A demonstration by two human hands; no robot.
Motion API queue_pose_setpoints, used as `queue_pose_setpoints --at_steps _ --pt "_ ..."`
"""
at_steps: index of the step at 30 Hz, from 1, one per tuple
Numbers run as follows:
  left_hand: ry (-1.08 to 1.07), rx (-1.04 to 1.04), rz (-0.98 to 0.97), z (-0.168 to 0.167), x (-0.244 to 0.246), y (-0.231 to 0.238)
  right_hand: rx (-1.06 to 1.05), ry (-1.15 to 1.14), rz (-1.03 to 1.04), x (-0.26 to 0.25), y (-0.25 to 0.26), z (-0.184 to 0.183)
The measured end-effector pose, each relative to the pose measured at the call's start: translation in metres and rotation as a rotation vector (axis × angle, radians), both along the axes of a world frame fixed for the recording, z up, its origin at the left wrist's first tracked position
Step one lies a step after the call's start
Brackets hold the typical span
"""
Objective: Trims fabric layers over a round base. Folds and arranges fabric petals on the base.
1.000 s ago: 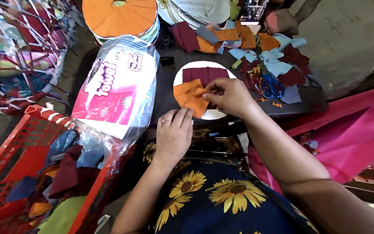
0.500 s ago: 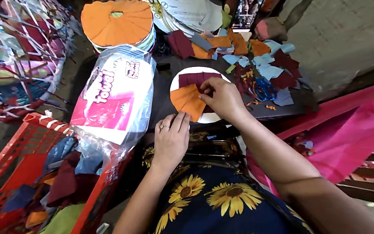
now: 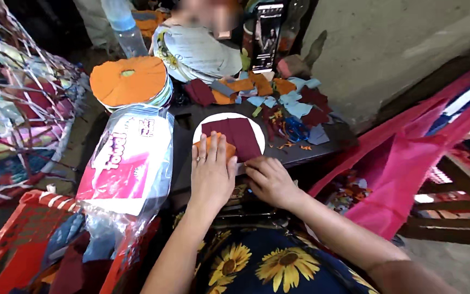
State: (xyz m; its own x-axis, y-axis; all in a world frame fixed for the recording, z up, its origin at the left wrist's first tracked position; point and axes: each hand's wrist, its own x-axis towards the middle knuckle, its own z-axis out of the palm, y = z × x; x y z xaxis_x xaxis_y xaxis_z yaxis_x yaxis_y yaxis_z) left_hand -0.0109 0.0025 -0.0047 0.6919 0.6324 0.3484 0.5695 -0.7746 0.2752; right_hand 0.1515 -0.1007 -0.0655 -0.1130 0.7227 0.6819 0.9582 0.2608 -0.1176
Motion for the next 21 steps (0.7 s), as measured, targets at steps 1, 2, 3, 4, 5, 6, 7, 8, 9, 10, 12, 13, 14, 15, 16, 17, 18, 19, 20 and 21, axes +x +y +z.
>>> queue_pose_setpoints --at_steps 1,2,3,4,5,6,7,8,9,10,12,13,14,15,16,17,18,19,20,21 --pt "0.050 -0.037 0.011 0.004 0.007 0.005 0.012 -0.012 -0.008 -0.001 0.000 -0.002" --pt "0.101 -0.068 0.023 0.007 0.013 0.011 0.023 -0.016 -0.012 -0.001 0.000 -0.003" --pt "0.152 -0.099 0.037 0.008 0.018 0.016 0.027 -0.015 -0.013 -0.001 0.000 -0.005" --pt "0.204 -0.127 0.050 0.008 0.022 0.020 0.027 -0.015 -0.013 -0.001 0.000 -0.005" --pt "0.251 -0.165 0.063 0.008 0.025 0.024 0.026 -0.017 -0.014 -0.001 0.000 -0.006" --pt "0.295 -0.197 0.071 0.007 0.027 0.026 0.027 -0.018 -0.015 -0.001 0.000 -0.006" --pt "0.326 -0.214 0.075 0.006 0.027 0.028 0.029 -0.019 -0.014 -0.001 0.000 -0.007" --pt "0.348 -0.227 0.075 0.005 0.028 0.029 0.032 -0.020 -0.014 -0.001 0.000 -0.007" --pt "0.355 -0.232 0.076 0.005 0.027 0.029 0.039 -0.020 -0.015 -0.001 0.000 -0.008" --pt "0.344 -0.232 0.077 0.003 0.027 0.029 0.049 -0.020 -0.017 -0.001 0.000 -0.009" --pt "0.244 -0.236 0.074 0.000 0.024 0.029 0.069 -0.018 -0.019 -0.002 0.001 -0.010" --pt "0.142 -0.242 0.064 -0.002 0.021 0.029 0.080 -0.022 -0.022 -0.003 0.001 -0.011" --pt "0.010 -0.248 0.049 -0.004 0.017 0.030 0.089 -0.026 -0.025 -0.003 0.001 -0.011" --pt "-0.139 -0.258 0.030 -0.005 0.012 0.032 0.096 -0.029 -0.027 -0.004 0.002 -0.011" --pt "-0.279 -0.284 0.017 -0.004 0.007 0.033 0.100 -0.031 -0.028 -0.004 0.002 -0.012" --pt "-0.412 -0.313 0.012 -0.001 0.000 0.034 0.102 -0.034 -0.032 -0.005 0.002 -0.012" --pt "-0.535 -0.342 0.010 0.000 -0.006 0.036 0.102 -0.038 -0.035 -0.005 0.002 -0.012" --pt "-0.655 -0.368 -0.002 0.000 -0.011 0.038 0.104 -0.038 -0.039 -0.006 0.001 -0.012" --pt "-0.757 -0.401 -0.018 0.003 -0.017 0.040 0.102 -0.034 -0.039 -0.007 0.001 -0.012" --pt "-0.833 -0.435 -0.031 0.006 -0.022 0.041 0.096 -0.025 -0.039 -0.008 0.001 -0.012"
